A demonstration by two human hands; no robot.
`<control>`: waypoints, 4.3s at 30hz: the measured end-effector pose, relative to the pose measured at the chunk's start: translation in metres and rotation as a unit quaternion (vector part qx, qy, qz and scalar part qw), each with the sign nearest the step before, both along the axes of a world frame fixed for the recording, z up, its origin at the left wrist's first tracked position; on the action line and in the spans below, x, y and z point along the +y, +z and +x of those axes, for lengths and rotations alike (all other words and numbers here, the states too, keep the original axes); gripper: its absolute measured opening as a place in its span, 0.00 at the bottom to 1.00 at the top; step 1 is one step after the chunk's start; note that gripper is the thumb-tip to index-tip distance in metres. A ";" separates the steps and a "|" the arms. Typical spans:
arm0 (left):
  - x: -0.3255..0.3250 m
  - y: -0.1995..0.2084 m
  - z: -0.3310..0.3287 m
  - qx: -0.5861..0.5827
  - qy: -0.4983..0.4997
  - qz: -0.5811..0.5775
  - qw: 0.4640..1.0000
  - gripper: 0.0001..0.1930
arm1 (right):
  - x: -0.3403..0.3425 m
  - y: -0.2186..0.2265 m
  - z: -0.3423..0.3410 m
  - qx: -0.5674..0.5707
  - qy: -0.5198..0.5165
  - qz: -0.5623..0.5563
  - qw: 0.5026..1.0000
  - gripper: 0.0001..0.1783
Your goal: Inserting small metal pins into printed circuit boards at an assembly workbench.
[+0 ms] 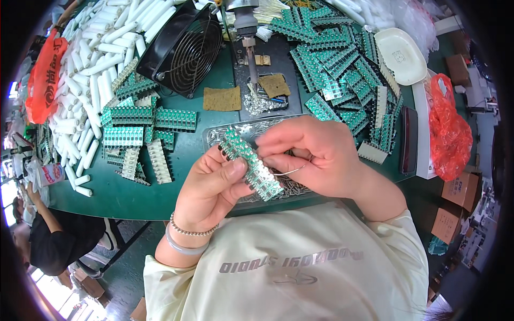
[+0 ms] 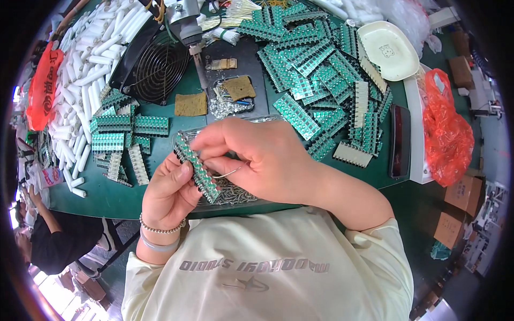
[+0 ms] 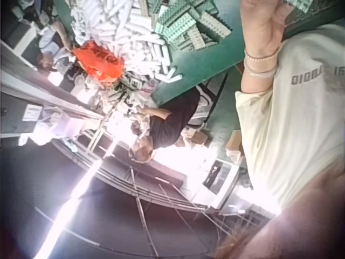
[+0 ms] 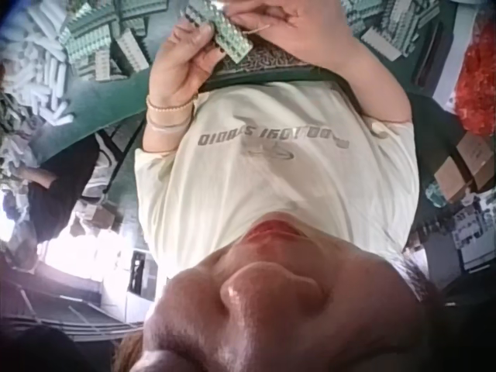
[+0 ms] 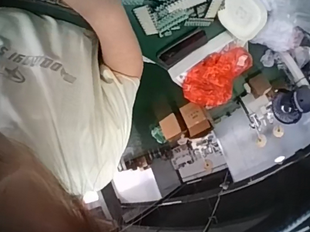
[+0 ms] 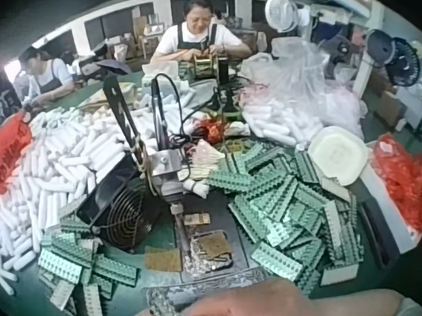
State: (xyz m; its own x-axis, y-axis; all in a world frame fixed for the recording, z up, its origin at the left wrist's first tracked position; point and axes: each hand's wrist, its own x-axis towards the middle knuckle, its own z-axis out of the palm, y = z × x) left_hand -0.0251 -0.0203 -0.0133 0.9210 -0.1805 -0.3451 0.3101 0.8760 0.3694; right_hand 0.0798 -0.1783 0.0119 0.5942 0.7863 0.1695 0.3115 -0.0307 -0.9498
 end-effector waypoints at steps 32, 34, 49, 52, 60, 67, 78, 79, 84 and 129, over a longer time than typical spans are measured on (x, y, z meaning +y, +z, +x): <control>0.016 -0.006 0.068 0.023 0.040 0.270 0.962 0.04 | 0.013 -0.023 0.034 -0.251 -0.125 -0.033 0.959 0.08; 0.014 -0.003 0.071 0.042 0.046 0.274 0.960 0.02 | 0.013 -0.023 0.034 -0.251 -0.127 -0.031 0.959 0.08; 0.013 0.002 0.075 0.064 0.068 0.288 0.953 0.04 | 0.014 -0.023 0.037 -0.258 -0.134 -0.030 0.956 0.08; 0.012 0.001 0.075 0.062 0.067 0.295 0.951 0.04 | 0.015 -0.023 0.038 -0.263 -0.138 -0.028 0.954 0.08; 0.010 0.000 0.075 0.063 0.070 0.303 0.948 0.05 | 0.013 -0.023 0.039 -0.269 -0.119 -0.030 0.955 0.08; 0.021 -0.007 0.061 0.069 0.107 0.345 0.930 0.07 | -0.008 0.000 0.041 -0.121 -0.097 -0.090 0.984 0.06; 0.050 0.003 0.008 0.017 0.216 0.348 0.912 0.05 | 0.019 -0.036 -0.003 -0.321 0.094 -0.207 0.919 0.07; 0.050 0.004 0.005 0.016 0.218 0.349 0.911 0.05 | 0.023 -0.034 -0.005 -0.322 0.095 -0.206 0.919 0.07; 0.048 0.008 -0.001 0.011 0.224 0.349 0.910 0.07 | 0.040 -0.035 -0.012 -0.310 0.108 -0.291 0.899 0.05; -0.002 -0.024 -0.018 0.040 -0.018 0.006 0.999 0.25 | 0.018 0.002 -0.009 -0.244 -0.042 0.112 0.962 0.13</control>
State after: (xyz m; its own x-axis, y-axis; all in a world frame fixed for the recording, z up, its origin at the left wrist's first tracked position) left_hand -0.0431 -0.0228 -0.0369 0.8829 -0.2092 -0.4204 0.3710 0.8595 0.3515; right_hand 0.0707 -0.1603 0.0135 0.4610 0.6502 0.6039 0.7279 0.1121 -0.6764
